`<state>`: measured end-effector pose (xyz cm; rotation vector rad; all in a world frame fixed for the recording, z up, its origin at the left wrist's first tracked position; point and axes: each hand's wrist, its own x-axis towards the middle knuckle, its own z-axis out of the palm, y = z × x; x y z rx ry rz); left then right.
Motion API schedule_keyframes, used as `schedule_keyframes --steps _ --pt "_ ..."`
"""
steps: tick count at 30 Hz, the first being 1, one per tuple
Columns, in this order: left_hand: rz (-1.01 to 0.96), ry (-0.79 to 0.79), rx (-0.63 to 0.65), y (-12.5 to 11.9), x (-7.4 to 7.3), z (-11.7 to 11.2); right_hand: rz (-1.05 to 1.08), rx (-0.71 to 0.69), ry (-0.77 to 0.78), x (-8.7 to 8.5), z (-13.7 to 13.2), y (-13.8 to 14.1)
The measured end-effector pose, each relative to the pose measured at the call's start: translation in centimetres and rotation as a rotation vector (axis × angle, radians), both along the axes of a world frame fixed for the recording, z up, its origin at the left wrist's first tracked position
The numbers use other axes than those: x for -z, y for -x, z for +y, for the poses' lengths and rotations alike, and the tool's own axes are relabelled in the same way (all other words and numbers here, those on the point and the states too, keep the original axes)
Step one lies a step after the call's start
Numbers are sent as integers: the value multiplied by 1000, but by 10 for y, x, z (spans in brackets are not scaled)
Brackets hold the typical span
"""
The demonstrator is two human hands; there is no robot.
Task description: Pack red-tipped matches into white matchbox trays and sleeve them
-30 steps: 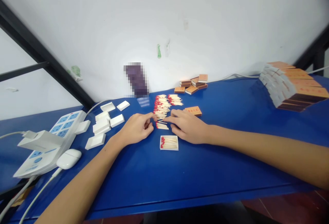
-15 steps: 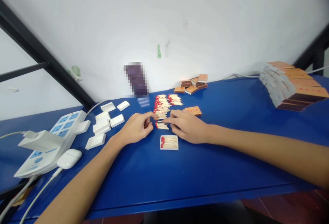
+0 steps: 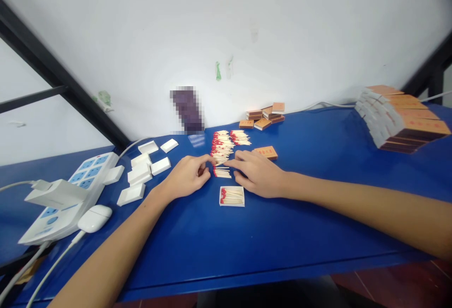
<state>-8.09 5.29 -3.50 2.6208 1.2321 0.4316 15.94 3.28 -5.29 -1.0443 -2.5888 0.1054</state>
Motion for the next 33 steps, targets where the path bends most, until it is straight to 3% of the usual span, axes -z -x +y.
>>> schedule_keyframes --steps 18,33 --pt "25 -4 2 0 0 -1 64 -7 25 -3 -2 -1" --pt "23 -6 6 1 0 -1 54 80 12 -5 -4 1"
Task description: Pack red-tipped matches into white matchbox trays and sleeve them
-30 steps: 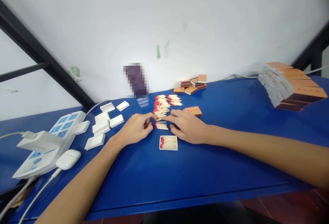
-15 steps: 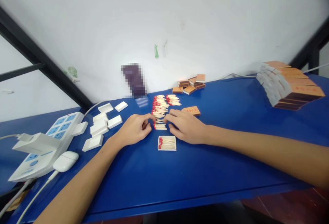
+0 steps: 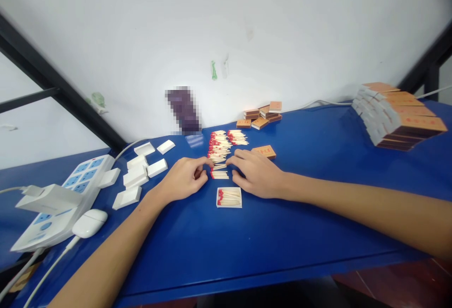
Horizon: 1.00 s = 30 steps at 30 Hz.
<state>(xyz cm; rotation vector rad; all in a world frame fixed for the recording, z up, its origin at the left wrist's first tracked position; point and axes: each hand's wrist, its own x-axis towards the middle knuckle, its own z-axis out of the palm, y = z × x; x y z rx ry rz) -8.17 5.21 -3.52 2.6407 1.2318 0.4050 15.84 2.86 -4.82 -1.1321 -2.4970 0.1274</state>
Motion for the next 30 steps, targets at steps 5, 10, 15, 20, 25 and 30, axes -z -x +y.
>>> schedule_keyframes --steps 5,10,15,20,25,30 --pt "1 5 -7 0 0 0 -13 -27 -19 2 1 -1" --pt "8 5 -8 -1 0 0 5 -17 -21 2 1 0" --pt "8 -5 -4 0 1 -1 -25 -42 -29 4 2 -1" --pt "1 -15 10 -1 1 -1 -67 -58 -31 5 4 -1" --pt "-7 -8 18 -2 0 -2 -85 -51 3 2 4 -1" --pt "-10 -9 26 -3 0 -3 -38 -82 27 1 3 -2"
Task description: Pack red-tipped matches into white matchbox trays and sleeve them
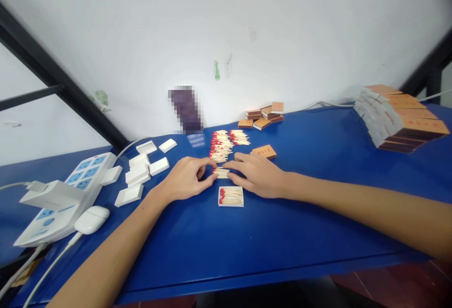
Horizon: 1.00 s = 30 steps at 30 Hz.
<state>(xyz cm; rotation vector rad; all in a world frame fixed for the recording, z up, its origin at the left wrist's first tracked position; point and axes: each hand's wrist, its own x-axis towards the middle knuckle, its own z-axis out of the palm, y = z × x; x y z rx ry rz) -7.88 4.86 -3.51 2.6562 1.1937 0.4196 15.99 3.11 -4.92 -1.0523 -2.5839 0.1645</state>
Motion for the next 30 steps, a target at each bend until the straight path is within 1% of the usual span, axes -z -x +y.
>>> schedule_keyframes --steps 6,12,19,30 --pt "1 1 1 -3 0 -2 49 -16 40 0 0 0" --pt "27 10 13 -6 0 -3 23 12 -8 -1 0 2" --pt "31 31 29 -9 1 -4 44 45 -19 -1 -1 3" --pt "52 34 40 -10 0 -5 55 16 -10 0 1 3"
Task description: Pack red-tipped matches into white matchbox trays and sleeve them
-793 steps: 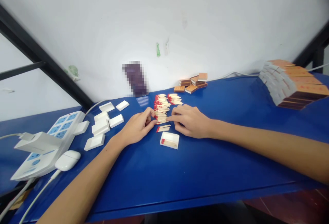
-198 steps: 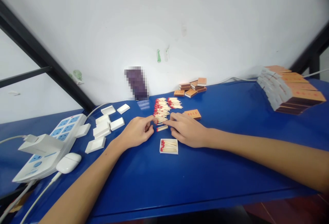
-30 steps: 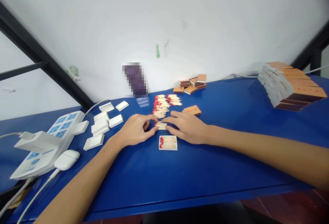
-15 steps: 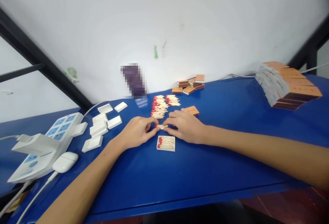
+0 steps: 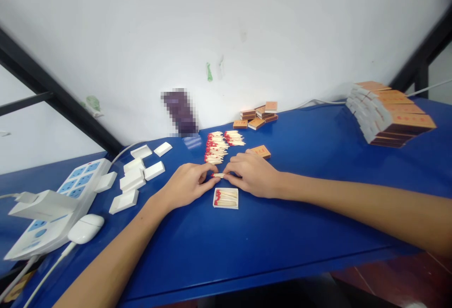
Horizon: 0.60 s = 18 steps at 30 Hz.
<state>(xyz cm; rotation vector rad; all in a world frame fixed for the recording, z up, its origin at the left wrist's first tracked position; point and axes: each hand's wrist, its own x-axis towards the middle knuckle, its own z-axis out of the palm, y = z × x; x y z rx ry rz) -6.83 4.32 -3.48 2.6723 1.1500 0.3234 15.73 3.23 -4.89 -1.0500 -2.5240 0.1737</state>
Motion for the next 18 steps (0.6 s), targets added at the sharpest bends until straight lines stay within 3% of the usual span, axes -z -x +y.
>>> schedule_keyframes --steps 12,18 --pt "120 -86 35 0 2 0 -17 14 -16 0 -1 1" --pt "170 -159 60 -3 -5 -4 -88 6 -27 -5 -1 2"
